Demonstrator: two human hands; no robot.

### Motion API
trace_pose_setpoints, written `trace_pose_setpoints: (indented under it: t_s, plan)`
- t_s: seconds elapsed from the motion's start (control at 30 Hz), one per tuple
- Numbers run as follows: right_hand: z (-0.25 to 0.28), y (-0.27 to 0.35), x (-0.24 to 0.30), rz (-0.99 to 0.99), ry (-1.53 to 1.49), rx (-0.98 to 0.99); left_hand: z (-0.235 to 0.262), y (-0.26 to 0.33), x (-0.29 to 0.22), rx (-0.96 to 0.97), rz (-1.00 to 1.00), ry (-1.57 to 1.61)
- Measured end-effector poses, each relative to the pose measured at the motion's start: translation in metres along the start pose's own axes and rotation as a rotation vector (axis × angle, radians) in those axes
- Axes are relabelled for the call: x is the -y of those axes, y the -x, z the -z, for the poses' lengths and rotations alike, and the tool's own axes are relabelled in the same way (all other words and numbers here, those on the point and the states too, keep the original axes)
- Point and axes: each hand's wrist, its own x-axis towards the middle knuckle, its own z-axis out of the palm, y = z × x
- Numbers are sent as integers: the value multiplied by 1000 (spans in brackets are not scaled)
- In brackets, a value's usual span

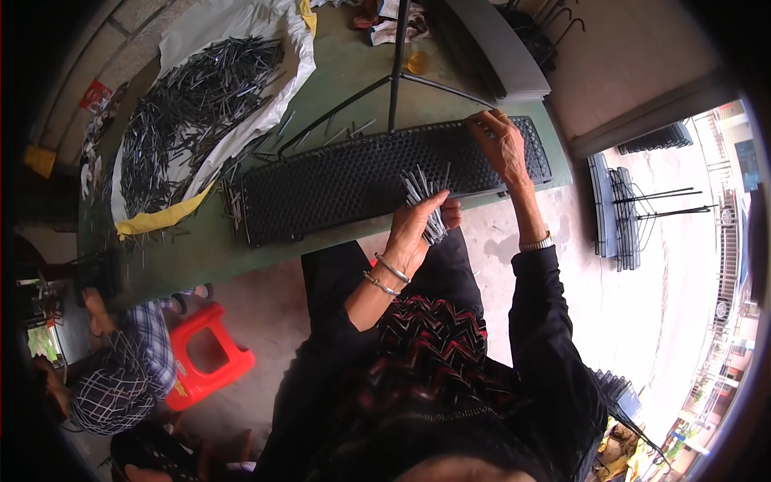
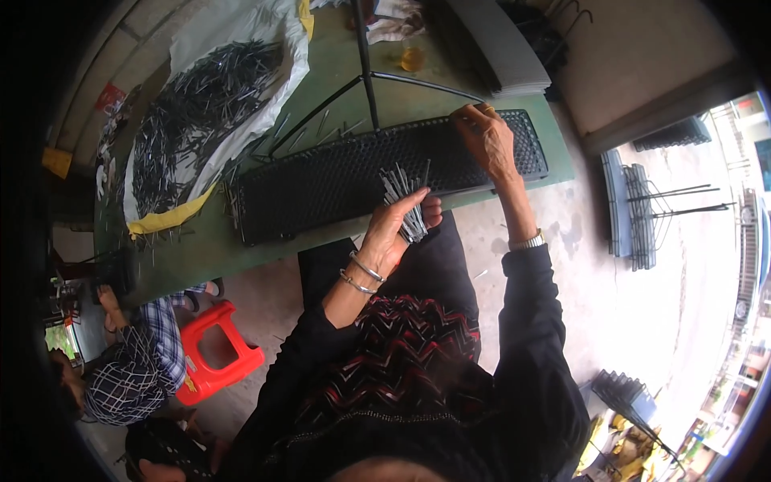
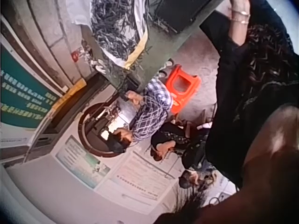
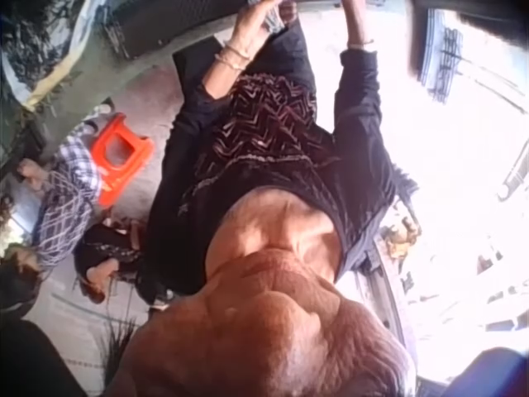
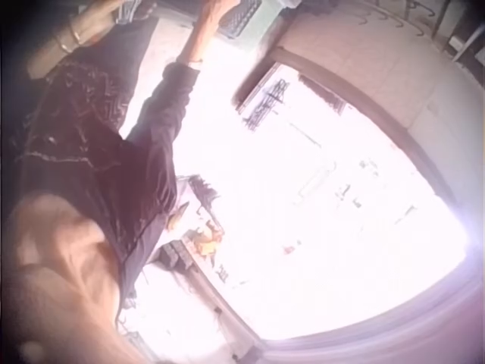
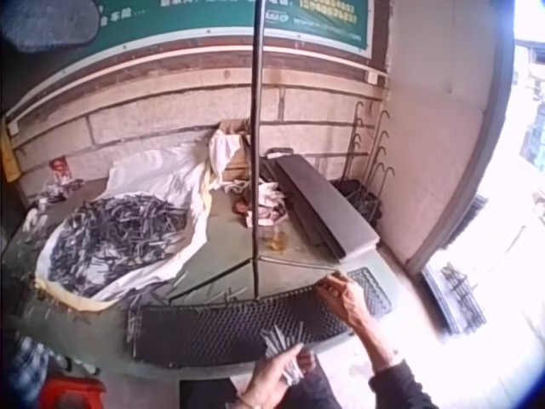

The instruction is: Sorting small metal rods and inserting them into a mesh panel frame.

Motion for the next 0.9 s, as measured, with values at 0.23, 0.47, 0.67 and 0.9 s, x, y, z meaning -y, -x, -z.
trace_pose_setpoints:
  t_s: [0.23, 0.47, 0.67, 0.9]
  plan:
    - [-6, 0, 0, -24, 54, -67, 1, 0, 0, 13, -13, -12]
    - [-17, -3, -3, -77, 203, -58, -3, 4, 3, 29, -24, -37]
    - [17, 28, 36, -189, -186, 121, -1, 7, 2, 23, -52, -90]
    - [32, 52, 48, -276, -536, 191, -14, 10, 5, 7, -69, -123]
